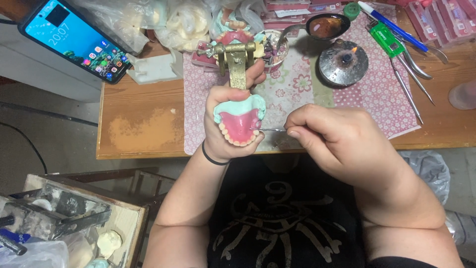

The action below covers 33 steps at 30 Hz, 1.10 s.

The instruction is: Carving and shaping a dental model using specialized hand tools and applying materials at a laboratory bench.

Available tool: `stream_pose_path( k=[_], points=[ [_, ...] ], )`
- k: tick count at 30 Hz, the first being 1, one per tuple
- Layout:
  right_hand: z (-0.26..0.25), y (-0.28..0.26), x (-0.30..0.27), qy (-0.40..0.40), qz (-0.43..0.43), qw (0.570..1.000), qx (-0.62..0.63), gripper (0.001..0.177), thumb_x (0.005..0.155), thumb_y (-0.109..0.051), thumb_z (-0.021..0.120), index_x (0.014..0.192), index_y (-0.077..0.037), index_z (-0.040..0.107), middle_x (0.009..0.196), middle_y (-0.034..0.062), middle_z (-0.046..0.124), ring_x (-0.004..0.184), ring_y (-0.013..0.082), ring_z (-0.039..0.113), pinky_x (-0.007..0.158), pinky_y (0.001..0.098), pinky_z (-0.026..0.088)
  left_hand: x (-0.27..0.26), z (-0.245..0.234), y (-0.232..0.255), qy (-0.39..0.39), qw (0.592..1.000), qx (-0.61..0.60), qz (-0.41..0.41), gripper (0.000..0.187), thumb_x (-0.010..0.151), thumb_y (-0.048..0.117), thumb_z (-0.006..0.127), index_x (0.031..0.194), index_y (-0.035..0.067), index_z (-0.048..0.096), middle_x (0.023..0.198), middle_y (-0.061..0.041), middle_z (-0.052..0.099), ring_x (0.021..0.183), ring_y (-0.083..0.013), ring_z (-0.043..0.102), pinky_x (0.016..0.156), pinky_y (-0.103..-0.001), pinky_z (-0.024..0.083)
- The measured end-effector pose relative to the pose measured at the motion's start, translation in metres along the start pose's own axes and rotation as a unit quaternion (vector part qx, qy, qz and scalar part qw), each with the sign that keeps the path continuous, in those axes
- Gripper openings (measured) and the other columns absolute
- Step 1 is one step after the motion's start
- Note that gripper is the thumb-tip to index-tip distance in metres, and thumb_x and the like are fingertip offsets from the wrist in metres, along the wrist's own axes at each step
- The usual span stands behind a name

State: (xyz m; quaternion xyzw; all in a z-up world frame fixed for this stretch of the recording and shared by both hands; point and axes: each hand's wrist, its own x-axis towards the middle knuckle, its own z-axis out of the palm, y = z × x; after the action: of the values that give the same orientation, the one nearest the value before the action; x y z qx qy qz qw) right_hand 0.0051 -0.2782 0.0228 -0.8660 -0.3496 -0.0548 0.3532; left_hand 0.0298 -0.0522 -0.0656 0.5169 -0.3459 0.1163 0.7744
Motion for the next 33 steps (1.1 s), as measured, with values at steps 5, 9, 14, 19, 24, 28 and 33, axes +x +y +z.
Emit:
stream_pose_path(
  k=[5, 9, 14, 19, 24, 28, 33],
  points=[
    [0.0, 0.0, 0.002, 0.006, -0.016, 1.0, -0.007, 0.007, 0.102, -0.016, 0.064, 0.097, -0.011, 0.066, 0.08, -0.0001, 0.068, 0.065, 0.0194, 0.063, 0.065, 0.031, 0.049, 0.0, 0.0, -0.001, 0.006, 1.0, -0.008, 0.001, 0.054, 0.088, 0.016, 0.082, 0.13, 0.017, 0.048, 0.161, -0.035, 0.037, 0.157, -0.0428, 0.04, 0.136, -0.05, 0.033],
    [0.002, -0.002, 0.002, 0.021, -0.009, 1.0, 0.001, 0.007, 0.101, -0.015, 0.068, 0.096, -0.009, 0.068, 0.081, 0.0016, 0.07, 0.069, 0.0195, 0.065, 0.067, 0.0316, 0.05, -0.002, 0.0, -0.002, 0.01, 1.0, 0.001, -0.003, 0.054, 0.089, 0.015, 0.082, 0.13, 0.017, 0.048, 0.161, -0.034, 0.037, 0.155, -0.0424, 0.043, 0.135, -0.051, 0.034],
    [0.011, -0.005, -0.002, 0.064, 0.006, 0.998, -0.019, 0.006, 0.1, -0.011, 0.072, 0.095, -0.009, 0.069, 0.083, 0.0022, 0.072, 0.071, 0.0192, 0.066, 0.067, 0.0318, 0.05, -0.001, 0.001, -0.005, 0.022, 1.0, 0.003, -0.001, 0.053, 0.088, 0.01, 0.081, 0.13, 0.015, 0.048, 0.16, -0.035, 0.039, 0.155, -0.0424, 0.042, 0.136, -0.05, 0.035],
    [0.016, -0.008, -0.006, 0.112, -0.007, 0.991, -0.075, 0.006, 0.102, -0.011, 0.074, 0.099, -0.007, 0.071, 0.088, 0.0065, 0.073, 0.074, 0.0235, 0.067, 0.067, 0.0352, 0.051, 0.0, 0.001, -0.005, 0.033, 0.999, 0.027, 0.0, 0.054, 0.088, 0.005, 0.078, 0.13, 0.015, 0.047, 0.159, -0.036, 0.039, 0.157, -0.0425, 0.039, 0.136, -0.048, 0.035],
    [0.022, -0.011, -0.008, 0.137, -0.021, 0.983, -0.119, 0.007, 0.104, -0.014, 0.074, 0.1, -0.009, 0.072, 0.087, 0.0049, 0.071, 0.071, 0.0238, 0.064, 0.064, 0.0363, 0.049, 0.0, 0.001, -0.007, 0.039, 0.998, 0.043, 0.01, 0.052, 0.089, 0.008, 0.078, 0.13, 0.014, 0.047, 0.158, -0.036, 0.04, 0.157, -0.0436, 0.04, 0.136, -0.051, 0.035],
    [0.027, -0.011, -0.008, 0.17, -0.048, 0.973, -0.146, 0.008, 0.104, -0.014, 0.075, 0.1, -0.007, 0.073, 0.089, 0.0053, 0.073, 0.071, 0.0223, 0.065, 0.064, 0.035, 0.049, -0.001, 0.001, -0.007, 0.045, 0.997, 0.054, 0.011, 0.052, 0.089, 0.01, 0.078, 0.129, 0.014, 0.047, 0.158, -0.035, 0.04, 0.156, -0.0437, 0.04, 0.135, -0.052, 0.035],
    [0.031, -0.007, -0.009, 0.179, -0.024, 0.974, -0.138, 0.007, 0.106, -0.012, 0.073, 0.102, -0.007, 0.07, 0.085, 0.0057, 0.068, 0.069, 0.0242, 0.061, 0.063, 0.0366, 0.048, -0.001, 0.001, -0.008, 0.053, 0.997, 0.064, 0.003, 0.053, 0.087, 0.008, 0.08, 0.128, 0.014, 0.047, 0.159, -0.033, 0.041, 0.156, -0.0426, 0.041, 0.135, -0.05, 0.035]
  ],
)
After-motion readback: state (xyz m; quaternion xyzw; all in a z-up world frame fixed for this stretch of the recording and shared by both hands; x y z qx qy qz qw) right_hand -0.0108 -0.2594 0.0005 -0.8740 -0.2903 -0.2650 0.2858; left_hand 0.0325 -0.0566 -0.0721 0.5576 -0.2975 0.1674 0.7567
